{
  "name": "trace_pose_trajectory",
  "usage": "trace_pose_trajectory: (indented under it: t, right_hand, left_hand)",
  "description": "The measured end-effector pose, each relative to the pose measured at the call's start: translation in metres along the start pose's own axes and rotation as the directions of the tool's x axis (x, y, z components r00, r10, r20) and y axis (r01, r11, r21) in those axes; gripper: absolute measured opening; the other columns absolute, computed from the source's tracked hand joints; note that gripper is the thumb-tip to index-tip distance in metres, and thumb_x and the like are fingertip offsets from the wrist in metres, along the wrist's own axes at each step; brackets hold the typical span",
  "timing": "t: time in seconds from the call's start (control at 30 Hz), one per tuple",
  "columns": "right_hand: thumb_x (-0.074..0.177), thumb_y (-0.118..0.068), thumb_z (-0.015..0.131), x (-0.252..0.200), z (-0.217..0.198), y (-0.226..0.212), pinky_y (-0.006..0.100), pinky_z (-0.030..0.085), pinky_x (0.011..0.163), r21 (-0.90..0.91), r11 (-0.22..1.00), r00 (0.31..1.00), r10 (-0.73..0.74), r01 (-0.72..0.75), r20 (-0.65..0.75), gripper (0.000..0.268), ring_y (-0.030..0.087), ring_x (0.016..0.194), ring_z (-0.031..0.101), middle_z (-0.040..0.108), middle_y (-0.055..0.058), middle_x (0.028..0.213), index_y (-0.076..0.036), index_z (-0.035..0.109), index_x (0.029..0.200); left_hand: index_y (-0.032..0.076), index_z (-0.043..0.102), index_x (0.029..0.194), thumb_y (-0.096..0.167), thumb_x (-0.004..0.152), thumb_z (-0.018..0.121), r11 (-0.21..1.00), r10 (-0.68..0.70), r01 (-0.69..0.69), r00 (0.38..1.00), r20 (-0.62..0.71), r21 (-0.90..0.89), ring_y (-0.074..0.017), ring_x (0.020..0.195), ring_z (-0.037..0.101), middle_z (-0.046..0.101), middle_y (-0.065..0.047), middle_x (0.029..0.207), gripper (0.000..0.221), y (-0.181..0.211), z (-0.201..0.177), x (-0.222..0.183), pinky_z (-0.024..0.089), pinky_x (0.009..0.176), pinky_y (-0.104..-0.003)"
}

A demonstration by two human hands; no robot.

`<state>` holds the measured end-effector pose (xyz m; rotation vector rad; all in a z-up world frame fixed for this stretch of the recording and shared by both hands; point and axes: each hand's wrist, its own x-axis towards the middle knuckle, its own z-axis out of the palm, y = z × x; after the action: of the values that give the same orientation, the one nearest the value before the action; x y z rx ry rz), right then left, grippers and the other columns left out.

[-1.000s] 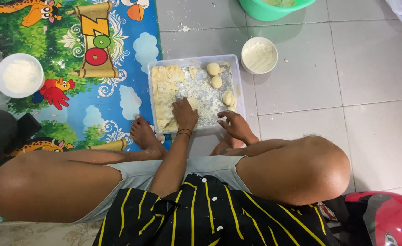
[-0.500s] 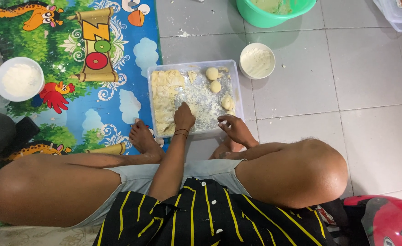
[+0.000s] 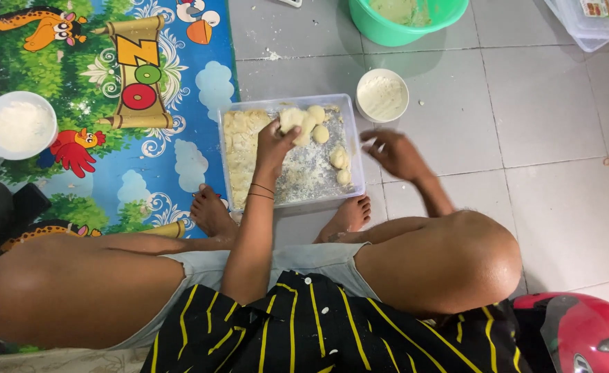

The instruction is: The person is taking pieces of dough, flattening them, and rolling them into small balls before placing them into a plastic tray.

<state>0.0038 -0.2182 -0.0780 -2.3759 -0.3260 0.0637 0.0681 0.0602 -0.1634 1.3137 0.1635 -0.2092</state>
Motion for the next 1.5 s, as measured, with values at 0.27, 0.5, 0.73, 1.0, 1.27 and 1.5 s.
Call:
trace_pose_trajectory:
  t: [0.27,0.5,0.73,1.0,1.27,1.5]
  right_hand:
    - [0.097,-0.013,0.072,0.066,-0.092,-0.098,0.051,0.056,0.069,-0.189,0.965,0.977,-0.154,0.180,0.145,0.027,0.042,0.081,0.071,0.074,0.021,0.096,-0.002,0.071,0.122]
    - [0.095,-0.021,0.075,0.079,-0.084,-0.161,0.052,0.058,0.074,-0.160,0.982,0.969,-0.060,0.100,0.240,0.042,0.040,0.090,0.073,0.074,0.021,0.106,0.005,0.064,0.126]
    - [0.092,-0.009,0.076,0.077,-0.063,-0.163,0.046,0.060,0.070,-0.072,0.988,0.987,-0.128,0.135,0.094,0.037,0.037,0.084,0.075,0.072,0.021,0.095,0.007,0.063,0.122]
    - [0.090,0.002,0.078,0.073,-0.066,-0.147,0.049,0.061,0.069,-0.028,0.976,0.971,-0.217,0.215,-0.104,0.033,0.041,0.085,0.073,0.069,0.022,0.096,0.005,0.064,0.120]
    - [0.086,-0.006,0.081,0.058,-0.059,-0.161,0.060,0.057,0.077,-0.300,0.821,0.861,-0.509,0.486,0.002,0.044,0.050,0.103,0.066,0.067,0.024,0.114,-0.003,0.063,0.126]
    - [0.097,-0.007,0.073,0.051,-0.077,-0.173,0.049,0.058,0.074,-0.207,0.879,0.891,-0.450,0.430,-0.064,0.027,0.040,0.090,0.069,0.068,0.017,0.100,-0.003,0.066,0.123]
  left_hand:
    - [-0.004,0.058,0.137,0.034,0.097,0.075,0.977,0.146,-0.138,0.989,0.037,-0.164,-0.0223,0.100,0.065,0.064,-0.020,0.112,0.058,0.070,0.049,-0.031,0.061,0.090,-0.040]
    - [0.003,0.064,0.129,0.037,0.099,0.074,0.925,0.218,-0.241,0.970,-0.110,-0.293,-0.0147,0.104,0.061,0.069,-0.014,0.114,0.046,0.090,0.072,-0.056,0.056,0.095,-0.038]
    - [0.007,0.062,0.133,0.037,0.100,0.071,0.930,0.230,-0.245,0.969,-0.085,-0.274,-0.0163,0.107,0.065,0.067,-0.011,0.119,0.046,0.092,0.065,-0.058,0.060,0.094,-0.037]
    - [0.009,0.059,0.139,0.039,0.104,0.066,0.897,0.297,-0.212,0.939,0.174,-0.387,-0.0269,0.118,0.066,0.068,-0.016,0.128,0.046,0.087,0.056,-0.051,0.058,0.099,-0.045]
    - [0.016,0.055,0.142,0.063,0.107,0.045,0.579,0.261,0.197,0.875,0.408,-0.791,-0.0364,0.131,0.058,0.062,-0.013,0.141,0.059,0.082,0.062,-0.045,0.045,0.112,-0.055]
    - [0.008,0.053,0.137,0.028,0.103,0.070,0.661,0.281,-0.001,0.928,0.246,-0.751,-0.0330,0.128,0.060,0.062,-0.016,0.137,0.044,0.140,0.060,-0.081,0.043,0.116,-0.051]
